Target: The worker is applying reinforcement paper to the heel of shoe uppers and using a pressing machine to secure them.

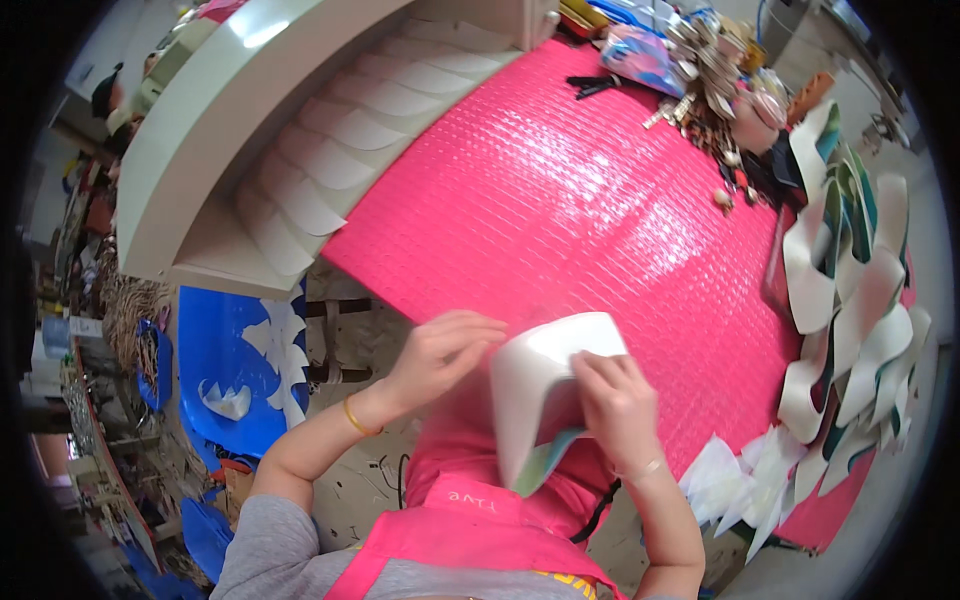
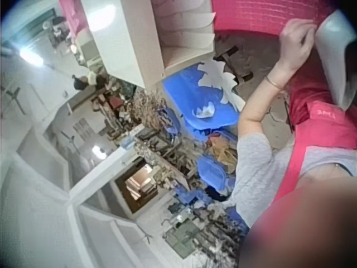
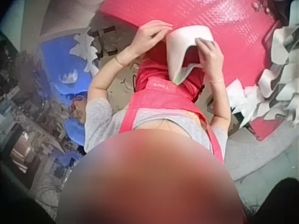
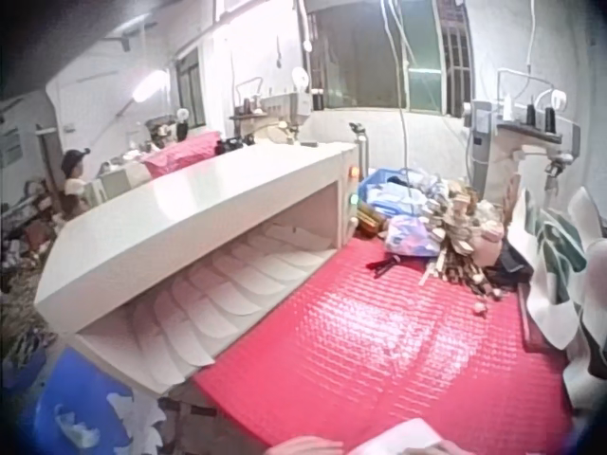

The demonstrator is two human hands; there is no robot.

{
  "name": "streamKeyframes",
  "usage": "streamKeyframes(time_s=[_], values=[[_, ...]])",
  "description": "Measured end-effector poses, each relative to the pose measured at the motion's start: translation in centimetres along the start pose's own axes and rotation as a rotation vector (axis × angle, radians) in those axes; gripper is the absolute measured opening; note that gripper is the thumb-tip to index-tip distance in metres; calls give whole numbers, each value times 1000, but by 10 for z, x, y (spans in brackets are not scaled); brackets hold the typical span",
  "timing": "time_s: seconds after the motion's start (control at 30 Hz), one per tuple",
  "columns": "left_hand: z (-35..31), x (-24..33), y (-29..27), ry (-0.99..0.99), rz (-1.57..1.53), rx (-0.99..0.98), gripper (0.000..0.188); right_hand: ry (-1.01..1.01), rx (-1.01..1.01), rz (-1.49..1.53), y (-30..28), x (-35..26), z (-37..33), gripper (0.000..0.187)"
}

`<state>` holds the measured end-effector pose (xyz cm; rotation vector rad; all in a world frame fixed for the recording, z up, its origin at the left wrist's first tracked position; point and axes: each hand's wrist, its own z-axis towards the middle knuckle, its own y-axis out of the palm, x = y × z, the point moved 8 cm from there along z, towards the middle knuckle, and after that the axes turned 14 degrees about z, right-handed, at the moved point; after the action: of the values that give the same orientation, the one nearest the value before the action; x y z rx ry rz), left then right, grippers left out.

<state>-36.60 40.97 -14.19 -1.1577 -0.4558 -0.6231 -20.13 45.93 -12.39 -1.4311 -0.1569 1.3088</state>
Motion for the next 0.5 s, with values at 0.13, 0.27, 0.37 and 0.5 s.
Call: streamKeyframes(time_s=[0.13,0.27,0.37,0.5], values=[[-16,-40,-49,-220,-44,107,15,-88,266,-149,-68,-5,35,30],[37,-64,-50,-244,78,156,17,-52,215,-153,-72,69,86,26],[117,-94,-46,-186,326,293,20,-10,233,-34,-64,91,93,37],[228,-153,-54,-291,695,473,45,209,272,25,-63,118,44,43]])
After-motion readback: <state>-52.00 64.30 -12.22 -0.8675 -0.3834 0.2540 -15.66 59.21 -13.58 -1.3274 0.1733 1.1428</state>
